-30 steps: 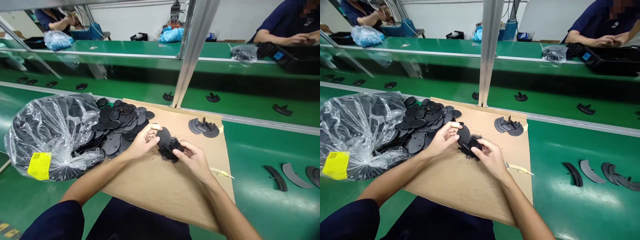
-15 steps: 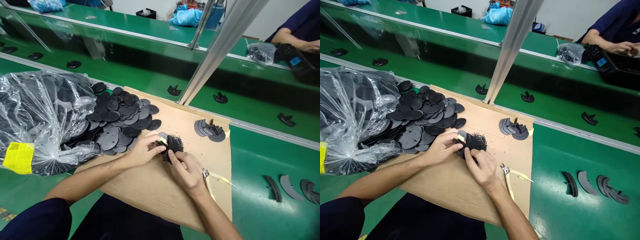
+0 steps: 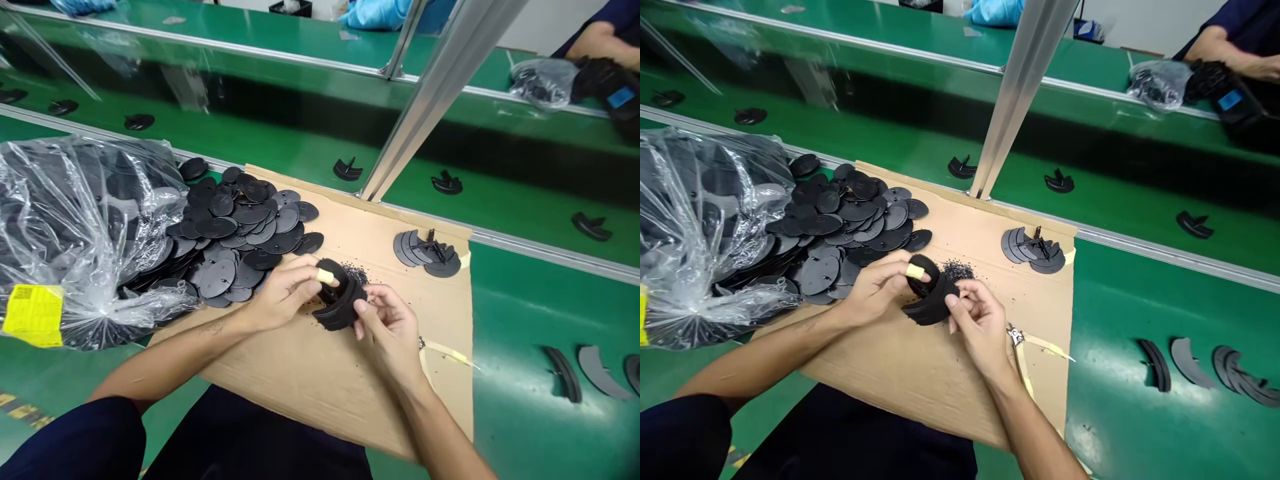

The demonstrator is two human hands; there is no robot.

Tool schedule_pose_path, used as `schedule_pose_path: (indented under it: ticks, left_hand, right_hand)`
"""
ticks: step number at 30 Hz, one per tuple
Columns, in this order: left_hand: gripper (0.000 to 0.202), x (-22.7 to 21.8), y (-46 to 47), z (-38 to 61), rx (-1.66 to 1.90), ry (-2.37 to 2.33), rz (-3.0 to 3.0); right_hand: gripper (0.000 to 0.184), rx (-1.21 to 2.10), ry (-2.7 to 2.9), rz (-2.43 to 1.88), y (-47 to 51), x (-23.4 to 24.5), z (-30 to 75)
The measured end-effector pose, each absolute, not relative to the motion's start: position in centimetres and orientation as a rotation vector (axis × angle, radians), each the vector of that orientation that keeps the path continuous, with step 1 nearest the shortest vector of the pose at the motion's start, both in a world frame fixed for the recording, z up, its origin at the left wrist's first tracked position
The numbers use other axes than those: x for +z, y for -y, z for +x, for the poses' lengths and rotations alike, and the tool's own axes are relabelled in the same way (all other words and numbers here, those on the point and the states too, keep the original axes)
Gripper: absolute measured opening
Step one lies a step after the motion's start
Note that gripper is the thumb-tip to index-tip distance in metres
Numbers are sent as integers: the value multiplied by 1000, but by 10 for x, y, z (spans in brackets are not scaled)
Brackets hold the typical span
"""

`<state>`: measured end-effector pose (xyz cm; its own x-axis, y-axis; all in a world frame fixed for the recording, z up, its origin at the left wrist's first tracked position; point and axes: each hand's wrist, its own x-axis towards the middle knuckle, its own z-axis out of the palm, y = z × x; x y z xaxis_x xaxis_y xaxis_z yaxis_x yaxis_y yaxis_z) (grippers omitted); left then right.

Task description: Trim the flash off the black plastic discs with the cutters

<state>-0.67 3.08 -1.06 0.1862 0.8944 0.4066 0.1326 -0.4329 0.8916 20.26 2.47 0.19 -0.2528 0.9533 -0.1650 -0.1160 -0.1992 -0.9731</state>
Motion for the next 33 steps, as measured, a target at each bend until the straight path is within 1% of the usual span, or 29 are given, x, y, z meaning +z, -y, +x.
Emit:
schedule_pose_path:
  ticks: [2, 3, 5, 6, 7, 9, 10, 13, 16, 19, 26, 30, 33]
  left_hand:
    - [23, -12, -33, -7, 1368, -1019, 1587]
    - [25, -13, -34, -7, 1403, -1048, 1528]
    - [43, -13, -35, -7, 1473, -1102, 1498]
    - [49, -13, -36, -7, 1506, -1129, 1537]
    - [47, -12, -35, -7, 1535, -1146, 1609]
    - [30, -10, -35, -8, 1566, -1128, 1798]
    - [25, -8, -34, -8, 1568, -1092, 1893]
    - [29, -7, -34, -9, 1534, -960, 2110]
    - [28, -11, -35, -10, 1453, -919, 2236]
    - [28, -15, -35, -10, 1396, -894, 2293]
    - [29, -17, -34, -10, 1409, -862, 2361]
    - [31, -18, -33, -11, 1435, -854, 2387]
    - [32, -19, -32, -11, 1401, -832, 2361]
  right_hand:
    - [30, 1574, 1046, -1127, -26, 4, 204]
    - [30, 1579, 1005, -1137, -27, 4, 204]
    - [32, 1622, 973, -1158, -29, 3, 204]
    - [33, 1647, 974, -1169, -30, 1, 204]
    - [34, 1669, 982, -1182, -30, 0, 204]
    - [35, 1707, 1001, -1200, -31, -3, 204]
    - [34, 1728, 1012, -1205, -31, -3, 204]
    - [33, 1811, 1037, -1193, -31, -3, 205]
    - [31, 1880, 970, -1136, -30, -1, 205]
    - [26, 1925, 910, -1083, -30, -1, 204]
    - [14, 1923, 1014, -1057, -29, -3, 207]
    - [16, 1837, 1054, -1119, -27, -6, 207]
    - [22, 1840, 1072, -1125, -26, -6, 207]
